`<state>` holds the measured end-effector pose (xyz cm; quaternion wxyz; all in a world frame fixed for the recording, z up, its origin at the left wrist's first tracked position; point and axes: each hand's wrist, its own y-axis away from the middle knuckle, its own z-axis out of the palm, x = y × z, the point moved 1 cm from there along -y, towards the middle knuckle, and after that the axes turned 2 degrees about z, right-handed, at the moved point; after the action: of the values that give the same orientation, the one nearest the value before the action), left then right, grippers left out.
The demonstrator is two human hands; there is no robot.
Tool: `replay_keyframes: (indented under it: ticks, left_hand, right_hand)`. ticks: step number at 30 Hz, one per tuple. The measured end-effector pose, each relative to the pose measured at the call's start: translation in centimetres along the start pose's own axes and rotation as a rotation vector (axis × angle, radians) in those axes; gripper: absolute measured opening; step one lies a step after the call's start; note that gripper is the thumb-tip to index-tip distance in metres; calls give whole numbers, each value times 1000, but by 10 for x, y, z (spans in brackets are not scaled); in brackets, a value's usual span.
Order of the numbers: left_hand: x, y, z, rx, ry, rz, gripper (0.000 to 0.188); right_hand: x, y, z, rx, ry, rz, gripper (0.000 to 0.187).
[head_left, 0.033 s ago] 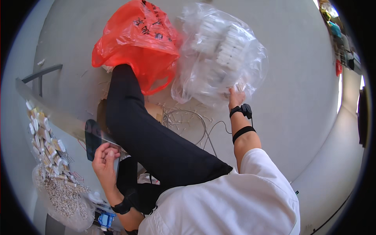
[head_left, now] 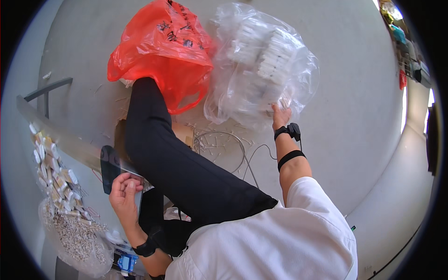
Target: Packaging small boxes of cotton swabs into a clear plastic bag.
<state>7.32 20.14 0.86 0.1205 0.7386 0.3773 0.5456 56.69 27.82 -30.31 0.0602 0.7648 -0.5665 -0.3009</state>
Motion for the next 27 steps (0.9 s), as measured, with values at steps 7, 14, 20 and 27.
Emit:
replay_keyframes:
  ticks: [7, 14, 20, 27]
  left_hand:
    - [-7, -15, -4, -9, -5, -33, 9]
    - [-13, -18, -6, 49, -41, -28, 11]
    - [-12, -18, -8, 67, -22, -45, 12]
    - [-15, -23, -6, 50, -25, -52, 15]
  right_hand:
    - [-10, -36, 0, 73, 126, -265, 84]
    - [-42, -76, -29, 143, 59, -327, 77]
    - [-38, -86, -39, -100, -676, 186, 71]
    - [34, -64, 55, -619, 369, -393, 29]
